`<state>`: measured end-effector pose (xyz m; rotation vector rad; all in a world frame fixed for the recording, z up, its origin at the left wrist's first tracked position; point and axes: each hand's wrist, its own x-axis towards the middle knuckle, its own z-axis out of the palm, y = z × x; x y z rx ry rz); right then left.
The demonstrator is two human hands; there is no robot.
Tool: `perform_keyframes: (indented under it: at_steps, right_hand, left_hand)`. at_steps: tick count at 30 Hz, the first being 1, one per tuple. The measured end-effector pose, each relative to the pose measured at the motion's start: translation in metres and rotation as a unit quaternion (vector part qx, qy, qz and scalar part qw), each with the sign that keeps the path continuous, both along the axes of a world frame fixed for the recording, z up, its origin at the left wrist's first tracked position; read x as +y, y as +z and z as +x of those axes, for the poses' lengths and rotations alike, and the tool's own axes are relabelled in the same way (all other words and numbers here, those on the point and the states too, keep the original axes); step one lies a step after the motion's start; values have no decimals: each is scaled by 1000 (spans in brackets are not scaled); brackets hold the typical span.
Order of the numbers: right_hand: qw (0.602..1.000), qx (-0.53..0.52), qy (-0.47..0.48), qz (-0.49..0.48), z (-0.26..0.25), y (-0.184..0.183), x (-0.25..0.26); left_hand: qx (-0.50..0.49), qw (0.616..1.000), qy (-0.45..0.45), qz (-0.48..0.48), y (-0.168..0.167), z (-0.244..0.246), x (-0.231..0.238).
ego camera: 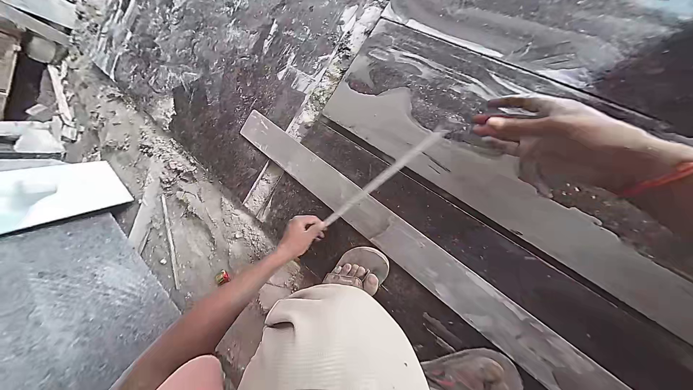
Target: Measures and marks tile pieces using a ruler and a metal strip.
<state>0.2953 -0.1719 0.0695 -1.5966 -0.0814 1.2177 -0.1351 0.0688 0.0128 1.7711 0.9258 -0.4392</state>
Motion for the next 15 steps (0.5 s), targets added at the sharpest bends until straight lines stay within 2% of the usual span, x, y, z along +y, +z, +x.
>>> perform_keyframes:
  at_steps: [2,5,7,10,15]
  right_hand:
    - [987,-98,125,-15,-25,-11,9]
    - [954,-168,245,-23,-78,-28,29]
    - [938,-189,290,-22,-107,-41,34]
    - [903,-241,356,-23,-128,-44,35]
    - [795,-370,473,-92,-159,-53,37]
  left_hand:
    - [14,993,57,105,-7,-45,25]
    - [128,960,101,229,-3,-83,57]
    - [154,946,116,260,-7,-103,71]
    - [154,941,105,281,-14,-108,81]
    - [141,925,104,336,-29,-112,74]
